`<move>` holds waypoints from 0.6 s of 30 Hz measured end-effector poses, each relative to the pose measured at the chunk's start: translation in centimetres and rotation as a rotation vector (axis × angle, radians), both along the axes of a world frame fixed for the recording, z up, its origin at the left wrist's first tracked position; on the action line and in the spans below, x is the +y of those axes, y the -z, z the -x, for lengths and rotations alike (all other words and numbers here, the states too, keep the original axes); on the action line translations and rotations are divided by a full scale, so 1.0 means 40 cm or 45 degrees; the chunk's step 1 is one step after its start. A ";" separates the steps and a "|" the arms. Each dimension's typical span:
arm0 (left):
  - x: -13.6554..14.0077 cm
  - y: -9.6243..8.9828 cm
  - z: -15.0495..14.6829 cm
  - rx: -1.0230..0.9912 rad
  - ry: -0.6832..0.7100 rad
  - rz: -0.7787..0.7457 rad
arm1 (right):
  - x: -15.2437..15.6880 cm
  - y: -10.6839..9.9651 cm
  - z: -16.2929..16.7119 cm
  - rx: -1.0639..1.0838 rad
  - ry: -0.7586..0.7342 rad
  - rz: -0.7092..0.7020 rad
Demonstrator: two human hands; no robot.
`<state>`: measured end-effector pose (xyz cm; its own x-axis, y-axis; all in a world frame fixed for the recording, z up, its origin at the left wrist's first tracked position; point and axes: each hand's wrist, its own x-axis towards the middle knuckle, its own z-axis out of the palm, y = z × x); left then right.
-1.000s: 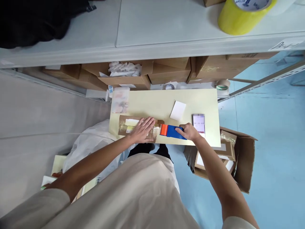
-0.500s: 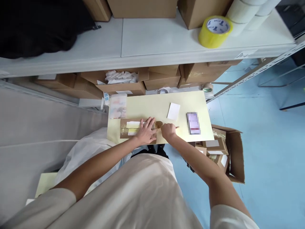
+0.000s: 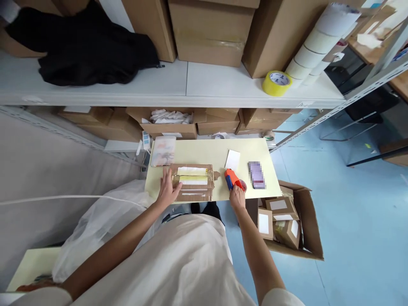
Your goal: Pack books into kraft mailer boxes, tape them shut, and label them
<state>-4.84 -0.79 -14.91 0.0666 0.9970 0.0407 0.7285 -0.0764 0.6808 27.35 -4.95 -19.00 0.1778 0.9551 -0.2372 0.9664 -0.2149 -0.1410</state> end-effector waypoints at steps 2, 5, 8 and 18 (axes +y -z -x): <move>-0.026 0.034 0.036 -0.164 -0.073 0.136 | -0.005 0.004 -0.001 0.016 0.013 -0.057; -0.045 0.068 0.065 -0.354 -0.016 0.249 | -0.014 -0.014 0.013 0.107 0.013 -0.293; -0.046 0.080 0.062 -0.547 0.049 0.254 | -0.011 -0.035 0.063 0.438 -0.154 -0.398; 0.068 -0.002 0.055 -1.198 -0.236 0.249 | 0.168 -0.154 0.167 1.344 0.188 -0.312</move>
